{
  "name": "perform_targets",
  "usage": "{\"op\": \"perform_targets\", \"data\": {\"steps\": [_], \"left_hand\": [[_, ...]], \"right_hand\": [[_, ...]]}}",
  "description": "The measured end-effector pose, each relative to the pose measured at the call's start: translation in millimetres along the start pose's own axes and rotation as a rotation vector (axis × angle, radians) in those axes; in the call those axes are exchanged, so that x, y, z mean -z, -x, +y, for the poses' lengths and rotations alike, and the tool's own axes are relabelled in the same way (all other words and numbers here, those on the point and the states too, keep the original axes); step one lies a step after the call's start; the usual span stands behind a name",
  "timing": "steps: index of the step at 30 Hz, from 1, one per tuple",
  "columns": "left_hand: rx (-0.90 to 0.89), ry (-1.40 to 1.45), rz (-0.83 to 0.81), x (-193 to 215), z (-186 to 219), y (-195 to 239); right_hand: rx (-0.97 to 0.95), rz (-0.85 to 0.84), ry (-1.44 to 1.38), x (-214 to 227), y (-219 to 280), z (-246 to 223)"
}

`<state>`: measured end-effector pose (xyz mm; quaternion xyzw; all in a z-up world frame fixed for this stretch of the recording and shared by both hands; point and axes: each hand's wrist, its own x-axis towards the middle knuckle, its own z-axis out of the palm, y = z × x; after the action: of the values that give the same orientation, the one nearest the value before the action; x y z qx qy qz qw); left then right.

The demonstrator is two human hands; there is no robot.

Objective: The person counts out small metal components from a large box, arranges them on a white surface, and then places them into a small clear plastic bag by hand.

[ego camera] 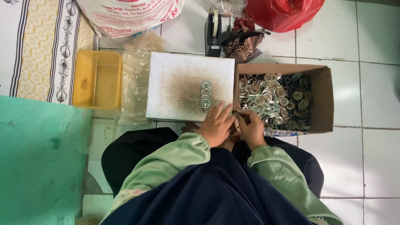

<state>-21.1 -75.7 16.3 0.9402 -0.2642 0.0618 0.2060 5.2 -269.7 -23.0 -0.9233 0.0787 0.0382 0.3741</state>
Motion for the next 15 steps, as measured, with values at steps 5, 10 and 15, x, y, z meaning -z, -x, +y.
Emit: {"op": "perform_targets", "data": {"steps": [5,10,15], "left_hand": [[0.134,-0.017,-0.040,19,-30,65],[0.250,0.018,-0.033,6,-61,85],[0.270,0.026,-0.064,-6,-78,80]], "right_hand": [[-0.036,-0.157,-0.066,-57,15,-30],[0.048,-0.216,-0.089,-86,3,-71],[0.217,-0.140,0.037,-87,-21,-75]]}}
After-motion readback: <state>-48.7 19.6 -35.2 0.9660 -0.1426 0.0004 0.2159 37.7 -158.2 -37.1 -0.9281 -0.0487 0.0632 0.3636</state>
